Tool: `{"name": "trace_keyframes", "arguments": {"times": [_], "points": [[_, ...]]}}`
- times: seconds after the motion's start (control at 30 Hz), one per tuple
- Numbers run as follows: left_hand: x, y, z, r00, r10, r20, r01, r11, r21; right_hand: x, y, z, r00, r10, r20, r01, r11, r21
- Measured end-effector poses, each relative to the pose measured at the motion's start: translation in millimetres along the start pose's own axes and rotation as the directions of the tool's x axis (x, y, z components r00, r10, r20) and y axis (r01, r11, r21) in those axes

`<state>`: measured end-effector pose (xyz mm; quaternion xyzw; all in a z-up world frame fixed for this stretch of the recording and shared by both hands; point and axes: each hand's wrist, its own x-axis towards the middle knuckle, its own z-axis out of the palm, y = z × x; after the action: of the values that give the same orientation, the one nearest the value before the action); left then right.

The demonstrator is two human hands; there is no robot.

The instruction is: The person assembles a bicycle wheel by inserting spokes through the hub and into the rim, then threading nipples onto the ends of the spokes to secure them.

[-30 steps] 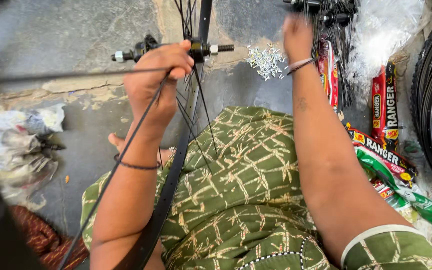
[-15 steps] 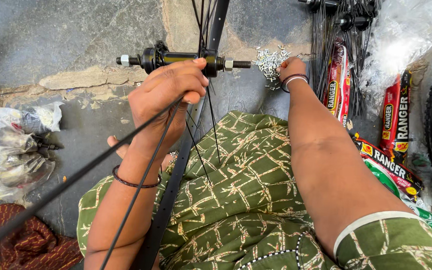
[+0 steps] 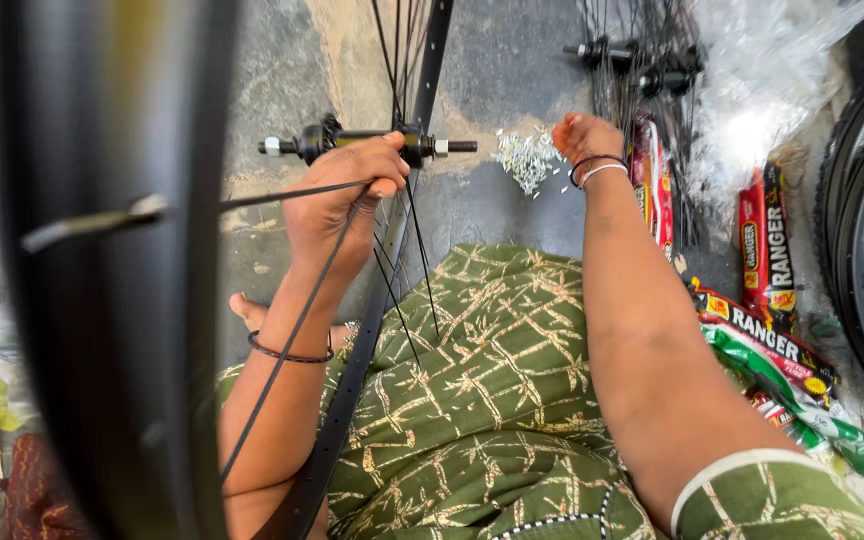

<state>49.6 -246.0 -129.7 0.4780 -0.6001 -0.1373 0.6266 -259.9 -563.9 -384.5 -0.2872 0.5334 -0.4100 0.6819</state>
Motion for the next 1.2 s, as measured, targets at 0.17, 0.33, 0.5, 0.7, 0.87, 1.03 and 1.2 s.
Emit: {"name": "trace_keyframes", "arguments": {"times": [0.17, 0.33, 0.5, 0.7, 0.87, 1.03, 1.2], "points": [[1.6, -3.6, 2.1, 0.987, 0.155, -0.044, -0.160, 0.970, -0.185, -147.8, -119.2, 79.9, 0.793, -0.490, 0.361, 0.473, 0.870, 0.141], [-18.1, 12.9, -7.8, 0.997, 0.067, -0.024, -0.070, 0.989, -0.129, -370.7, -234.3, 148.8, 0.478, -0.609, 0.633, 0.609, 0.749, 0.260], [-22.3, 20.0, -26.8, 1.000, 0.018, -0.023, -0.020, 0.995, -0.101, -520.2, -281.7, 226.8, 0.271, -0.465, 0.843, 0.826, 0.562, 0.045], [-25.2, 29.2, -44.0, 0.999, -0.035, -0.001, 0.035, 0.997, -0.065, -585.8, -289.6, 304.3, 0.184, -0.273, 0.944, 0.983, 0.064, -0.173], [-23.6, 54.0, -59.0, 0.997, 0.076, -0.009, -0.076, 0.997, -0.021, -594.8, -293.6, 339.8, -0.063, -0.034, 0.997, 0.916, -0.398, 0.044], [-21.9, 56.1, -58.7, 0.998, 0.049, -0.028, -0.049, 0.999, -0.018, -600.8, -292.0, 344.5, -0.069, 0.097, 0.993, 0.843, -0.527, 0.110], [-24.5, 51.4, -58.6, 0.996, 0.071, -0.049, -0.069, 0.997, 0.030, -599.3, -296.7, 344.4, -0.068, 0.180, 0.981, 0.821, -0.548, 0.157]]}}
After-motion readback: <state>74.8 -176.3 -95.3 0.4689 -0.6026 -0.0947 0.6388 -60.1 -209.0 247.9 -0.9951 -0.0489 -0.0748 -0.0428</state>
